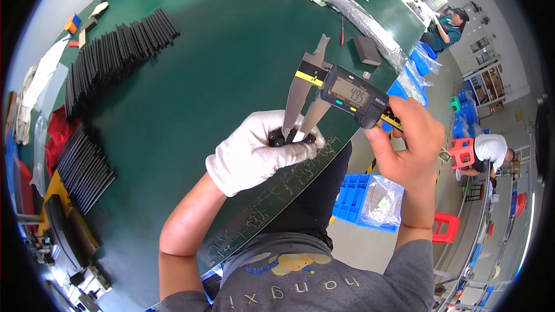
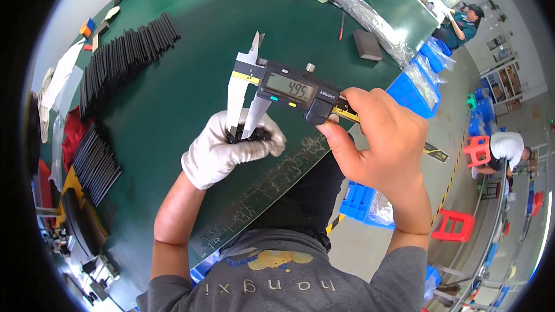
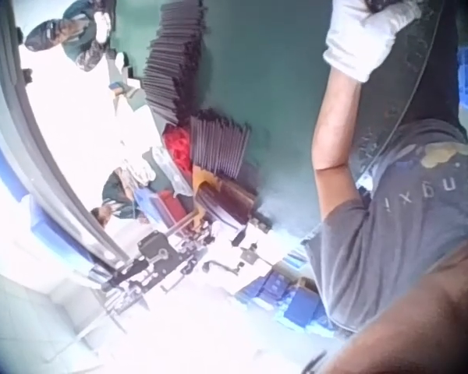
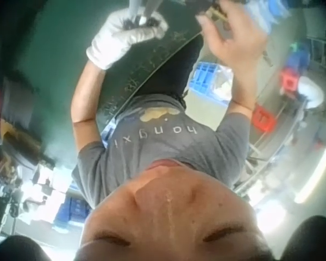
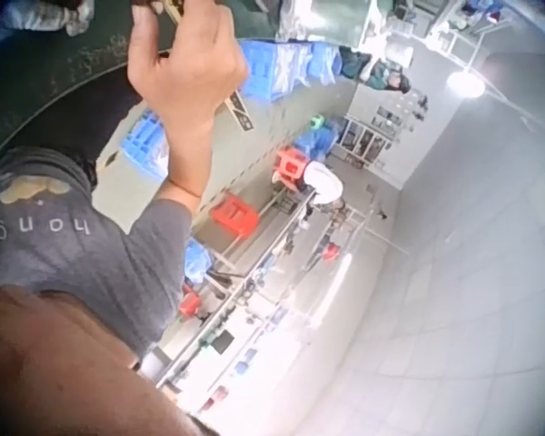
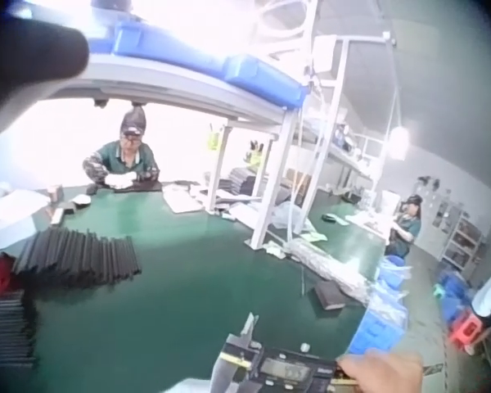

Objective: Measuring the dimensions of small black cylindrical parts using a digital caliper at a factory workbench.

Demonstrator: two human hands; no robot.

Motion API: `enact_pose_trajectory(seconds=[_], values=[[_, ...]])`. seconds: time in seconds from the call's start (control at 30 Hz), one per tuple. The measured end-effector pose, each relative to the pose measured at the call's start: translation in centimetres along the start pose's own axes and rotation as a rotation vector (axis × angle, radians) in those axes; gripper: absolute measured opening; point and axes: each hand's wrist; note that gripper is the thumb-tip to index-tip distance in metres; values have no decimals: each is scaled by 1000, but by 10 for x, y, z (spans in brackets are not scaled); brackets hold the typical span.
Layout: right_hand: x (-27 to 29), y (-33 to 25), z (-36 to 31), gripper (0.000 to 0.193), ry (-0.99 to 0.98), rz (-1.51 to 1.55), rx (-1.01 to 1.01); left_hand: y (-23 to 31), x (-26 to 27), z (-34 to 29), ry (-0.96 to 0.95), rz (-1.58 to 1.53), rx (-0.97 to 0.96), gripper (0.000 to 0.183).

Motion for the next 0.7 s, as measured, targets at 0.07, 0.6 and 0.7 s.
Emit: enact_pose_trajectory(seconds=[0.07,0.6,0.7], values=[[-3,2,3,30,-25,-8,28,-3,4,0,-41,-28,-22,16],[-5,7,9,32,-63,-41,60,5,8,2,-163,24,29,23],[-5,9,10,33,-57,-50,85,4,7,2,-169,17,31,24]])
Point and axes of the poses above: each hand's wrist, its own z-axis towards the middle knuckle, its own x-axis out of the back of the hand, y = z × x, and after that the axes turned 11 degrees about x, right-handed
